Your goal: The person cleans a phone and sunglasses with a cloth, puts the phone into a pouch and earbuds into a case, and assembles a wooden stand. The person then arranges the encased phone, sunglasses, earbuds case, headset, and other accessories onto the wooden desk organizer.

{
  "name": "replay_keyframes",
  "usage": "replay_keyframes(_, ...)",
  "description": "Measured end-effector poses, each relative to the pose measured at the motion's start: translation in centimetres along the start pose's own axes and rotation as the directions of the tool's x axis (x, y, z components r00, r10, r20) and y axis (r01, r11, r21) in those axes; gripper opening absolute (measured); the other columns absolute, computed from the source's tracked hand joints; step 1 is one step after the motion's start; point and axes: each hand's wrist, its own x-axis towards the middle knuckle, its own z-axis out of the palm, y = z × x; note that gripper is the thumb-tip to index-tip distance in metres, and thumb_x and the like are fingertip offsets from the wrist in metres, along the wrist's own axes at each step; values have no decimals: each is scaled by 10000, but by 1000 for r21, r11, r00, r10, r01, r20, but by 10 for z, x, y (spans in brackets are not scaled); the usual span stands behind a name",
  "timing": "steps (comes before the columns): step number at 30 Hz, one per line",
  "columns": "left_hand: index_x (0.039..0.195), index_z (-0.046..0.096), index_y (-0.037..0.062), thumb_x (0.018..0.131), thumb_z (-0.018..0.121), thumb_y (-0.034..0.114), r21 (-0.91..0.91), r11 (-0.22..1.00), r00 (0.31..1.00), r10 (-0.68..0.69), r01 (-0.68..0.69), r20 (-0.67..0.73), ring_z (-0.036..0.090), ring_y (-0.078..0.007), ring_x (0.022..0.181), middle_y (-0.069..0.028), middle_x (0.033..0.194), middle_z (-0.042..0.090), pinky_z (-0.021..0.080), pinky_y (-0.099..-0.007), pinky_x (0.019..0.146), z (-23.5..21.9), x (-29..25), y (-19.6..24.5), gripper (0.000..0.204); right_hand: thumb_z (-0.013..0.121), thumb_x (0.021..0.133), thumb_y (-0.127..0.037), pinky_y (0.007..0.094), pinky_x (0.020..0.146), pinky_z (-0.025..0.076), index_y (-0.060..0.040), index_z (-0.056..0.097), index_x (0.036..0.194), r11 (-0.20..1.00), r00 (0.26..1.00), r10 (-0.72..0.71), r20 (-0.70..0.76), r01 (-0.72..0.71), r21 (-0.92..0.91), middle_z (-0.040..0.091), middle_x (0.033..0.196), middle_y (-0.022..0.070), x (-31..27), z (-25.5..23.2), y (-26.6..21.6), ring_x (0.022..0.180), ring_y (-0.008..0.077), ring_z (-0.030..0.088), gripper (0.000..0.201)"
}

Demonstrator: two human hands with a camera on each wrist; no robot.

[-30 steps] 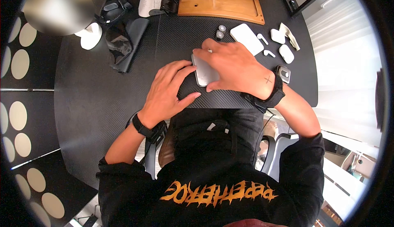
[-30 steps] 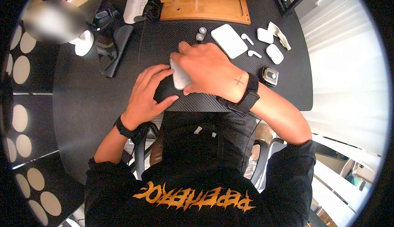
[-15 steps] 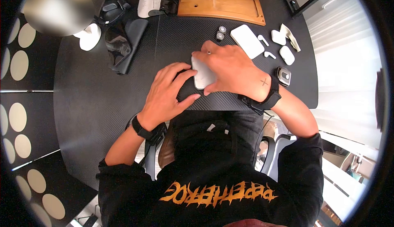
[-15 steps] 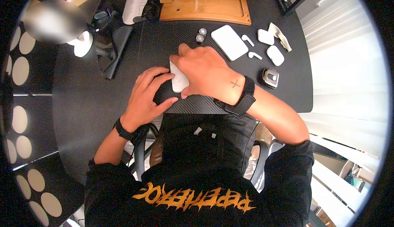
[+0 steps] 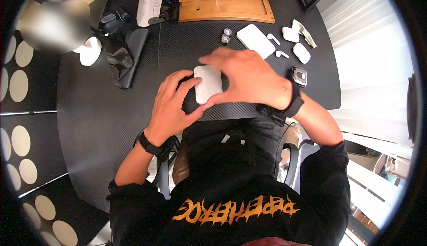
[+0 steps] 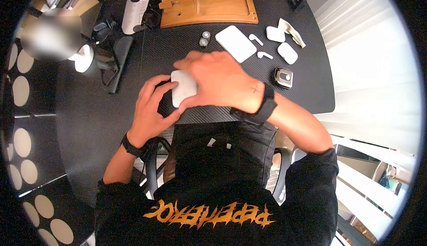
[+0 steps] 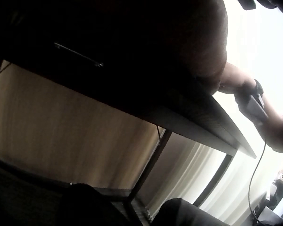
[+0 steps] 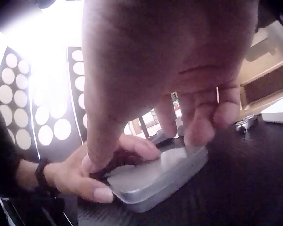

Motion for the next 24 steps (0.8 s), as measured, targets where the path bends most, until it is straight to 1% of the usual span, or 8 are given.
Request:
replay_keyframes(2,1295,671,78,720,919,246,13,1000,1000,2,-1,-18,594,-391,1268,-150,1378,600,484,-497,1076,1,-1,-1,648,909,735,-446,455,862,598,-21,705,1298,999,995,14,-94,-18,-43,720,1135,156,-6,-11,17,992,372,739,734)
replay_keyframes(7,1251,695,76,706,948,184,13,999,994,-42,43,-104,627,-367,1155,-147,1264,610,519,-451,1002,2,-3,-3,611,893,796,-401,457,874,589,-77,745,1248,930,961,209,-180,-252,-268,735,1120,127,-30,-45,58,1002,359,739,575)
replay_keyframes(10,1231,695,64,717,939,140,1,998,984,-65,66,-164,628,-354,1112,-149,1212,608,520,-429,966,3,-2,-2,574,896,797,-382,458,883,582,-83,761,1218,901,947,277,-163,-315,-299,743,1088,123,-49,-60,80,1001,350,739,534)
replay_keyframes(11,1231,695,64,717,939,140,0,998,985,-65,65,-162,628,-354,1112,-149,1212,608,520,-429,966,4,-2,-2,574,901,793,-350,449,882,577,-80,770,1190,868,922,373,-108,-387,-310,754,1101,123,-51,-66,77,1004,341,740,498)
replay_keyframes(15,1180,689,53,750,904,97,2,994,975,-103,105,-196,634,-340,1075,-149,1170,611,517,-421,939,5,-2,-3,483,899,796,-332,434,871,575,-71,773,1164,828,896,434,-94,-438,-349,759,1084,123,-68,-70,89,996,336,741,469)
replay_keyframes(17,1168,685,52,760,892,85,-1,994,974,-108,110,-199,636,-338,1069,-149,1165,613,517,-418,933,5,-2,-3,458,910,771,-236,432,841,568,-95,779,1164,850,911,408,-55,-402,-340,773,1043,64,-74,-66,103,965,306,731,437)
replay_keyframes(20,1169,679,57,771,882,73,-6,991,972,-130,132,-193,637,-336,1068,-148,1163,615,516,-413,932,6,-2,-2,447,879,822,-292,430,846,570,-92,787,1102,867,890,455,-22,-448,-218,768,1019,114,-78,-74,107,984,327,743,356)
replay_keyframes(24,1186,679,62,777,873,62,-15,991,971,-133,132,-197,638,-338,1071,-147,1167,618,515,-409,936,6,-2,-2,453,894,799,-309,429,840,570,-101,790,1085,843,884,456,-102,-466,-269,774,1029,117,-90,-97,106,972,324,746,369)
